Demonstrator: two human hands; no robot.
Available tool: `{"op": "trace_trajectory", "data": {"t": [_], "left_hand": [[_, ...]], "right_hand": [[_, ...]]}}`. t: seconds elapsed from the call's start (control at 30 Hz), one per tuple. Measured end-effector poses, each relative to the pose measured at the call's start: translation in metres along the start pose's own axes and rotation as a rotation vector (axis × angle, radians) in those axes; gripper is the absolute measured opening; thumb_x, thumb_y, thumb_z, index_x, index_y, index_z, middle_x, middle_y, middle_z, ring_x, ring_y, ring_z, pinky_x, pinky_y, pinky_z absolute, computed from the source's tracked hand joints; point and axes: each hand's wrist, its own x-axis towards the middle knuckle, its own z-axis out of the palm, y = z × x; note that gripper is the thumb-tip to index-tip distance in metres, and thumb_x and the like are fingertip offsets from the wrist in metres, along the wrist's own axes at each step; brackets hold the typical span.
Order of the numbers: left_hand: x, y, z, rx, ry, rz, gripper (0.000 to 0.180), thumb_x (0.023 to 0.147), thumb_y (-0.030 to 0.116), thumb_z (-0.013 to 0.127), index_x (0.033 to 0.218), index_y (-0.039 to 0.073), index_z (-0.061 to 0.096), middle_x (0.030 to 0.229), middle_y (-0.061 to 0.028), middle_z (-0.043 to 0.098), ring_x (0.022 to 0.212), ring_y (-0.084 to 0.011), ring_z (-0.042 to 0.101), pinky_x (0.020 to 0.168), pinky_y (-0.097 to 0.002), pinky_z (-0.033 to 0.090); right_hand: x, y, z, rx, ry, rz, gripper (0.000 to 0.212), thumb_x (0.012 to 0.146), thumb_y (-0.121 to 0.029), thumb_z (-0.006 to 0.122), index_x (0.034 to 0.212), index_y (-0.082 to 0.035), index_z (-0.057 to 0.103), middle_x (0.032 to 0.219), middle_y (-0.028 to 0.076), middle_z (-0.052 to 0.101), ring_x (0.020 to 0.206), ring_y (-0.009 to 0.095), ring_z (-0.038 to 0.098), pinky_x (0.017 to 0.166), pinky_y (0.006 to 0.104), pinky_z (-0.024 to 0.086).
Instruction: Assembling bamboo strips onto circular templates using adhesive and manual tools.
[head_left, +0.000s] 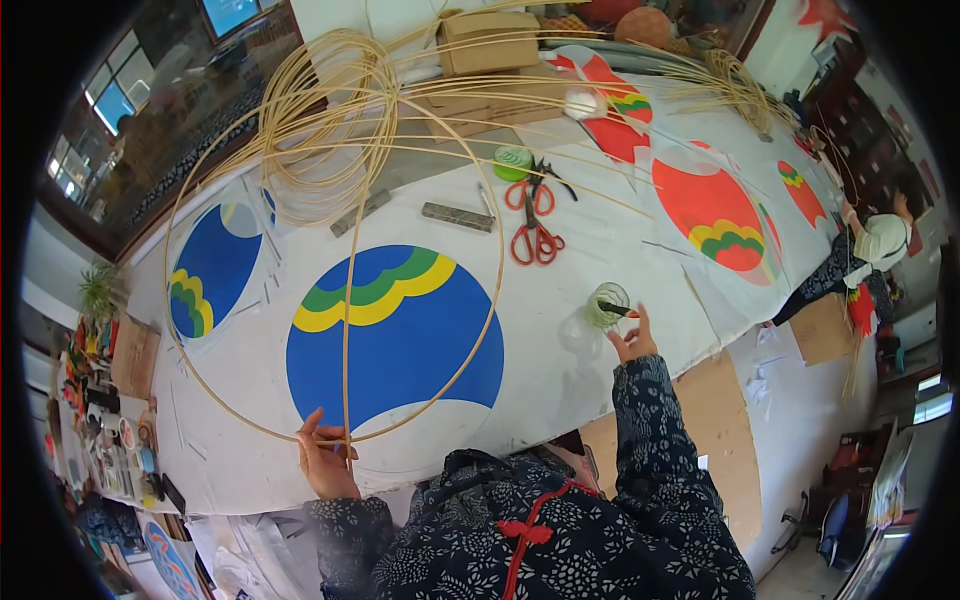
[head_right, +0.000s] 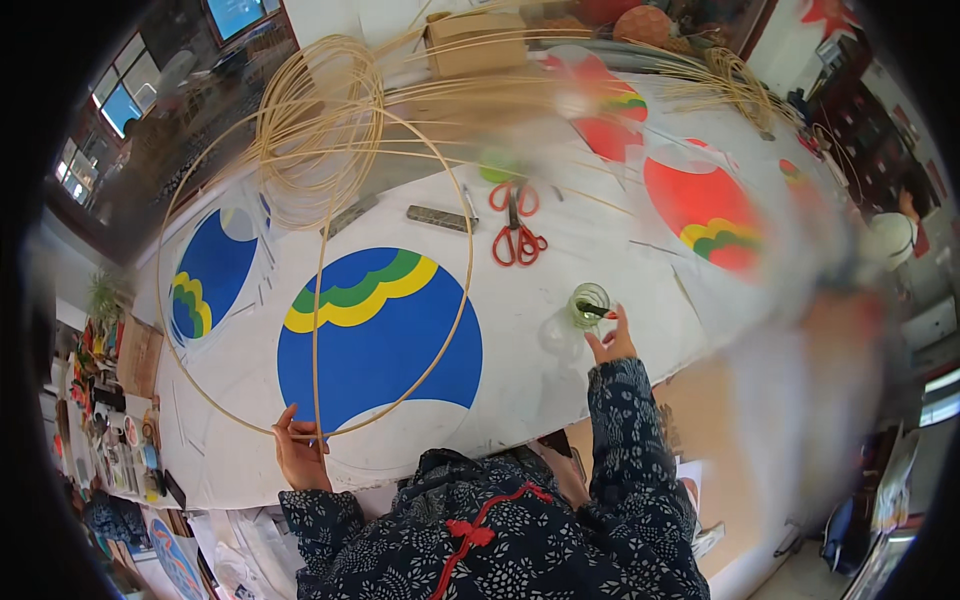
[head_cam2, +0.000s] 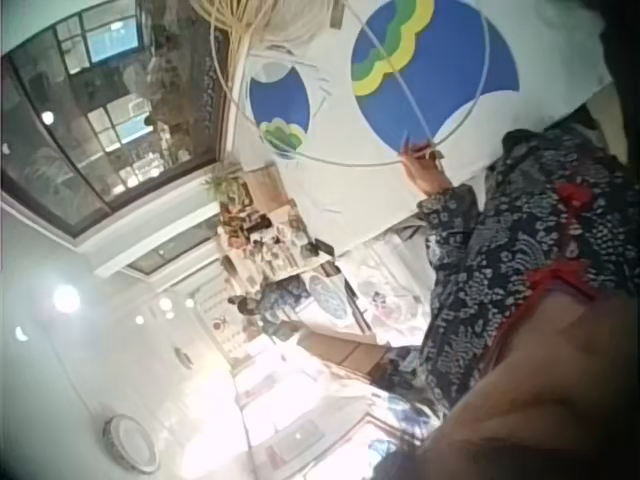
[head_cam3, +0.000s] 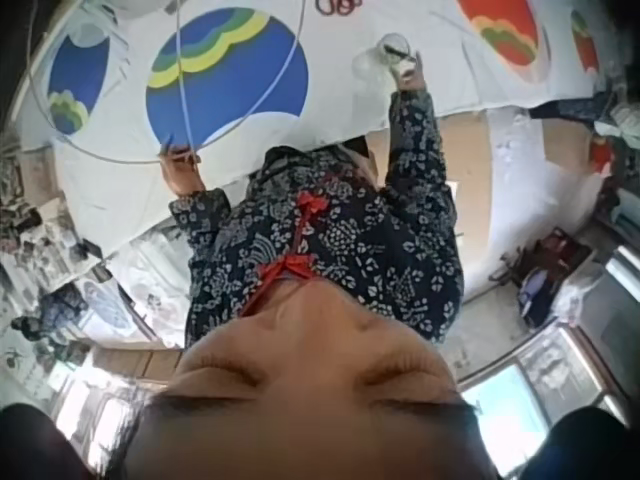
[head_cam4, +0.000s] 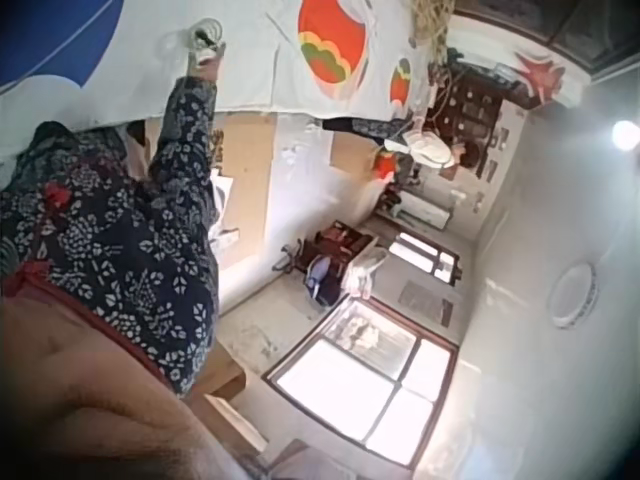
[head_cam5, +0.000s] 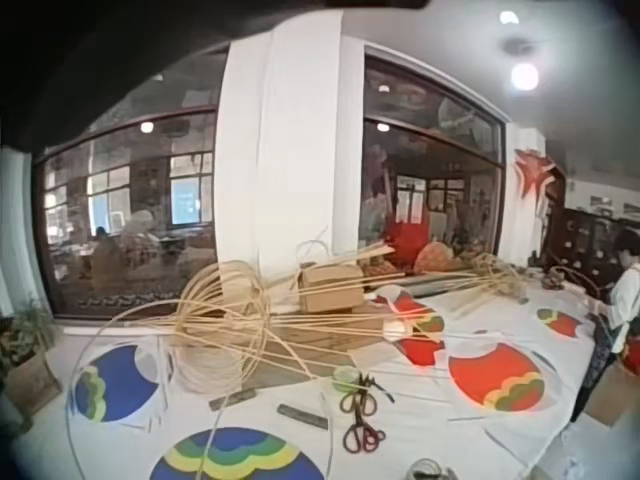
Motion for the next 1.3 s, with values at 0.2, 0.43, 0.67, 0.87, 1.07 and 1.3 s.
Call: {"op": "trace_trajectory", "data": {"t": [0.2, 0.43, 0.67, 0.87, 1.07, 1.3], "left_hand": [[-0.008, 0.000, 0.009, -0.026, -0.050, -0.023, 0.049, 0.095, 0.041, 0.032, 0.111, -0.001, 0.052, 0.073, -0.0062, 0.053, 0.060, -0.0138, 0.051, 0.048, -0.0252, 0.043], [-0.014, 0.001, 0.009, -0.051, -0.056, -0.008, 0.049, 0.095, 0.040, 0.031, 0.111, -0.002, 0.051, 0.072, -0.0069, 0.053, 0.060, -0.0142, 0.052, 0.048, -0.0257, 0.043], [-0.012, -0.004, 0.028, -0.081, -0.085, -0.039, 0.051, 0.095, 0.041, 0.031, 0.111, -0.003, 0.050, 0.073, -0.0076, 0.054, 0.058, -0.0139, 0.051, 0.048, -0.0256, 0.043], [-0.017, -0.021, 0.039, -0.106, -0.110, -0.103, 0.041, 0.093, 0.033, 0.043, 0.108, -0.003, 0.055, 0.074, -0.0084, 0.058, 0.057, -0.0123, 0.052, 0.044, -0.0237, 0.043], [-0.023, -0.043, 0.055, 0.031, -0.184, -0.167, 0.030, 0.085, 0.011, 0.057, 0.111, -0.004, 0.056, 0.075, -0.0100, 0.062, 0.055, -0.0103, 0.053, 0.043, -0.0214, 0.043], [-0.020, -0.050, 0.083, 0.056, -0.348, -0.261, 0.030, 0.081, 0.005, 0.061, 0.110, -0.001, 0.057, 0.077, -0.0112, 0.063, 0.048, -0.0082, 0.049, 0.041, -0.0202, 0.039]], "right_hand": [[0.052, -0.003, -0.012, 0.041, 0.065, -0.061, 0.014, 0.081, -0.017, 0.061, 0.087, -0.005, 0.063, 0.070, 0.005, 0.062, 0.061, 0.013, 0.057, 0.060, 0.0258, 0.047], [0.060, -0.016, -0.032, 0.058, 0.123, -0.029, 0.021, 0.082, -0.024, 0.061, 0.087, -0.003, 0.060, 0.067, 0.008, 0.062, 0.059, 0.014, 0.059, 0.057, 0.0265, 0.047], [0.073, 0.043, -0.006, 0.569, 0.012, 0.409, 0.028, 0.087, -0.026, 0.052, 0.098, -0.001, 0.047, 0.070, 0.013, 0.061, 0.055, 0.019, 0.060, 0.046, 0.0309, 0.050], [0.061, 0.057, -0.003, 0.663, 0.041, 0.382, 0.032, 0.084, -0.025, 0.057, 0.107, -0.004, 0.051, 0.068, 0.007, 0.058, 0.045, 0.012, 0.047, 0.041, 0.0252, 0.043], [0.058, 0.045, -0.010, 0.777, -0.029, 0.384, 0.029, 0.087, -0.028, 0.057, 0.105, -0.006, 0.059, 0.064, 0.000, 0.050, 0.051, 0.008, 0.046, 0.047, 0.0229, 0.046], [0.049, 0.043, -0.013, 0.690, -0.178, 0.139, 0.022, 0.088, -0.017, 0.055, 0.107, -0.007, 0.057, 0.071, 0.002, 0.059, 0.060, 0.009, 0.055, 0.054, 0.0238, 0.050]]}}
